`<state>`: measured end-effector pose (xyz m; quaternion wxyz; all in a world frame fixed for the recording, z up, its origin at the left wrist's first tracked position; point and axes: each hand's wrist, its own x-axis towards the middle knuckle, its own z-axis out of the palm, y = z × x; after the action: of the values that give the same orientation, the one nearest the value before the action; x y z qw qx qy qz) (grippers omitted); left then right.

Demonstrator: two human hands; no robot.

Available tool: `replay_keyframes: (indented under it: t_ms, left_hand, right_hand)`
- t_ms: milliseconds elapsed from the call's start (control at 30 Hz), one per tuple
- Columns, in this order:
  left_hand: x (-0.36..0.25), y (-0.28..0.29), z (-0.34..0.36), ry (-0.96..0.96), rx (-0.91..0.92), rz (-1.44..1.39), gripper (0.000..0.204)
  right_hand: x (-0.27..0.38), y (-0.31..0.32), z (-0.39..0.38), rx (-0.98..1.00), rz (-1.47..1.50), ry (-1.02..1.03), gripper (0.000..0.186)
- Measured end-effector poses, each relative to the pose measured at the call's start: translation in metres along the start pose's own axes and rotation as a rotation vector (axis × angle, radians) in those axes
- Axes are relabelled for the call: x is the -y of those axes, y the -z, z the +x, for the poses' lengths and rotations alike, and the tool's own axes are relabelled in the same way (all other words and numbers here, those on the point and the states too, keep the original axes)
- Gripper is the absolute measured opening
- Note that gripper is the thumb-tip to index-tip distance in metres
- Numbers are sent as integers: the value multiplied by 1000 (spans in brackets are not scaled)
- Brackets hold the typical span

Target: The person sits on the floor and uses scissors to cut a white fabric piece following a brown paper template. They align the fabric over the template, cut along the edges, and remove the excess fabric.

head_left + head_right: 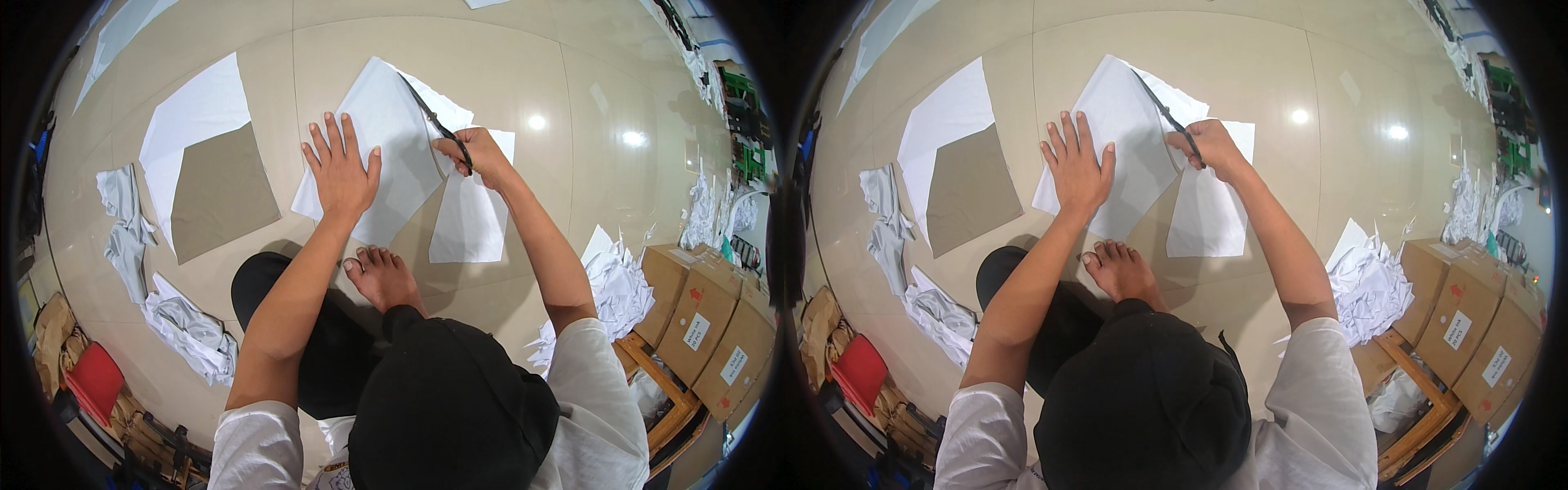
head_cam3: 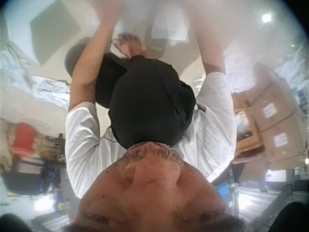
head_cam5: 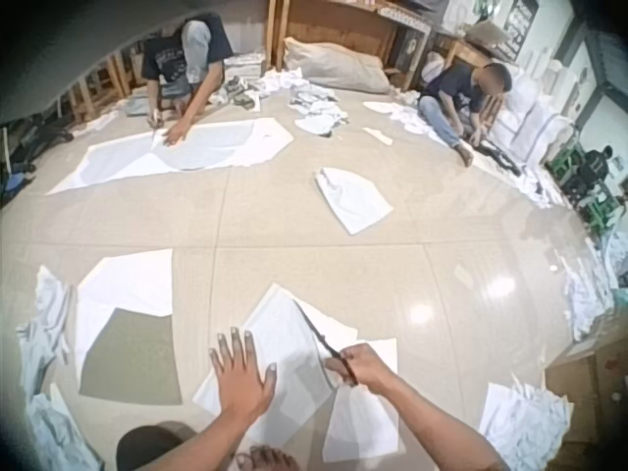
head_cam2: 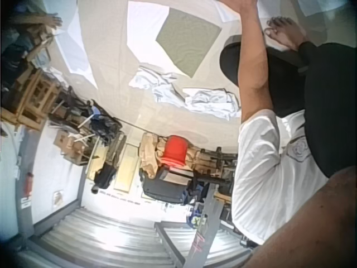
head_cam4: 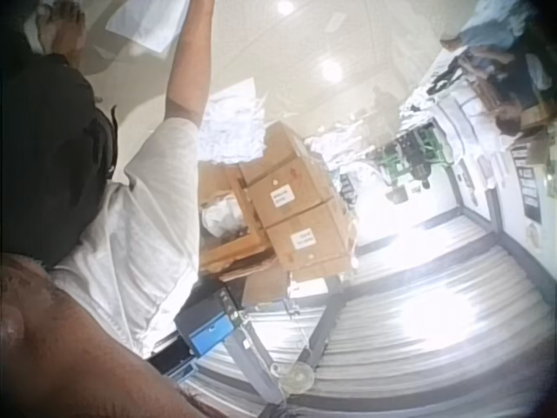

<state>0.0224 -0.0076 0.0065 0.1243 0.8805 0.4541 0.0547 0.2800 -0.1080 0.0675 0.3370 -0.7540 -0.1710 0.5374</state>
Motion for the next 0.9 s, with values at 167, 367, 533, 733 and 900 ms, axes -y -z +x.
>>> replay_keyframes:
  t_ms: [167, 367, 533, 733, 900]
  left_hand:
    - [-1, -1, 0, -5, -9, -3, 87]
    - [-1, 1, 0, 3, 2, -1, 87]
    - [1, 0, -1, 3, 0, 2, 86]
    - [0, 0, 0, -9, -12, -8, 86]
    - [1, 0, -1, -9, -16, -12, 87]
  right_hand:
    - [3, 1, 8, 14, -26, 7, 44]
    - [5, -1, 13, 23, 0, 8, 45]
    - [5, 2, 14, 43, -17, 25, 43]
    - [2, 10, 19, 66, -22, 27, 40]
    - [9, 11, 17, 64, -66, 19, 43]
